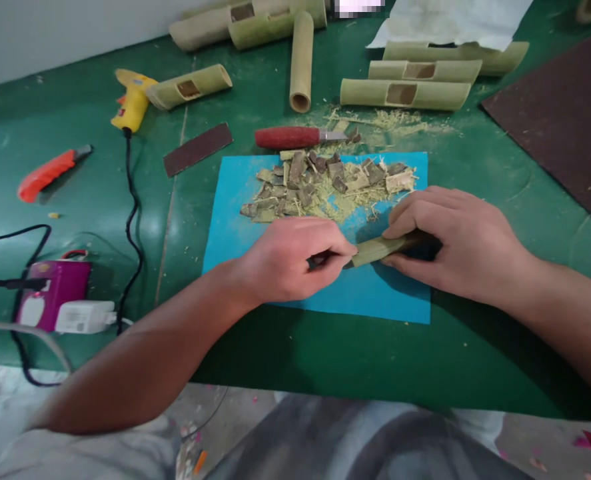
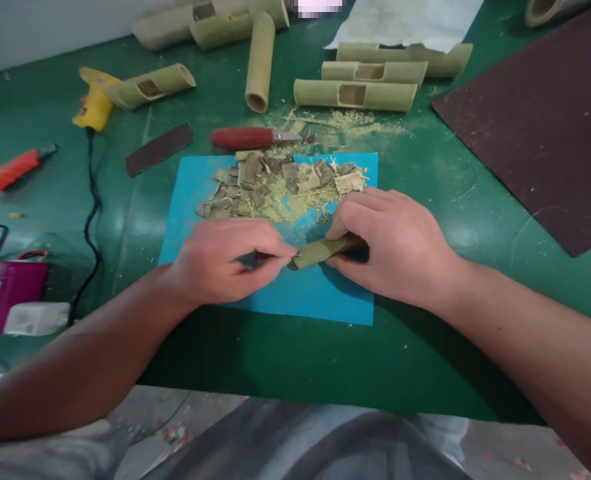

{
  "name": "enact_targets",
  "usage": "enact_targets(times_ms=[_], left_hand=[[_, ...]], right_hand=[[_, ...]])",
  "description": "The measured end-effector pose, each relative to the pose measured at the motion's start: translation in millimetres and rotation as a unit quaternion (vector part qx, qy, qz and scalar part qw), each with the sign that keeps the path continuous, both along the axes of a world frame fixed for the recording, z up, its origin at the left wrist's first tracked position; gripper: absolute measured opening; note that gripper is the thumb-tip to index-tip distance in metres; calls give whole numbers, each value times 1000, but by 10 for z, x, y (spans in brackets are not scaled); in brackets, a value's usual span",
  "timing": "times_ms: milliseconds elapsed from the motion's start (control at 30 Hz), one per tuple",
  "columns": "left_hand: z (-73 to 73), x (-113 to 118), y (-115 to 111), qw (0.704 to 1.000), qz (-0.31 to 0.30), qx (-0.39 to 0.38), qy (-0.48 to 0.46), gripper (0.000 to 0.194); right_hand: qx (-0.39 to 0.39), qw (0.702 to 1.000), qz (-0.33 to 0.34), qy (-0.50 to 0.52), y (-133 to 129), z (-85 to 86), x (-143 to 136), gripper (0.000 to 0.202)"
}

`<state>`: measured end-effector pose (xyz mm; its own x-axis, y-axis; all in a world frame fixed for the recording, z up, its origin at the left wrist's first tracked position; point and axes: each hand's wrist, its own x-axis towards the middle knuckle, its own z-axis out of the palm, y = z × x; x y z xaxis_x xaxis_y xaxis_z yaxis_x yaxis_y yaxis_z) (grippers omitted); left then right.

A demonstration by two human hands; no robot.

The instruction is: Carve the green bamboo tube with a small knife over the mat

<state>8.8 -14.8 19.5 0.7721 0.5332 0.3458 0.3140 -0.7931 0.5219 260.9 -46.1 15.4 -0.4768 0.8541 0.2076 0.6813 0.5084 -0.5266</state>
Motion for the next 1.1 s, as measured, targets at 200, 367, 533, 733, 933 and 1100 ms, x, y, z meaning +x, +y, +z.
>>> enact_targets(times_ms=[200,367,533,733,933,1100], left_hand=[[-8,-40,21,1000,10,2,3,9],[6,-29,-3,1000,17,0,-25,10],[-5,26,-5,999,20,-28,-9,7],[9,-1,20,998,15,-67,12,7],[14,36,25,994,45,-102,2,8],[11,18,57,985,59,-161,22,8]], right_hand=[[4,1000,3,1,6,-19,16,11],[4,1000,3,-3,3,7,11,10],[6,1000,5,-5,10,9,9,9],[1,1000,4,-1,6,1,6,9],[-4,1000,2,-2,-1,9,-4,9],[-4,1000,6,4,-9,3,-16,8]])
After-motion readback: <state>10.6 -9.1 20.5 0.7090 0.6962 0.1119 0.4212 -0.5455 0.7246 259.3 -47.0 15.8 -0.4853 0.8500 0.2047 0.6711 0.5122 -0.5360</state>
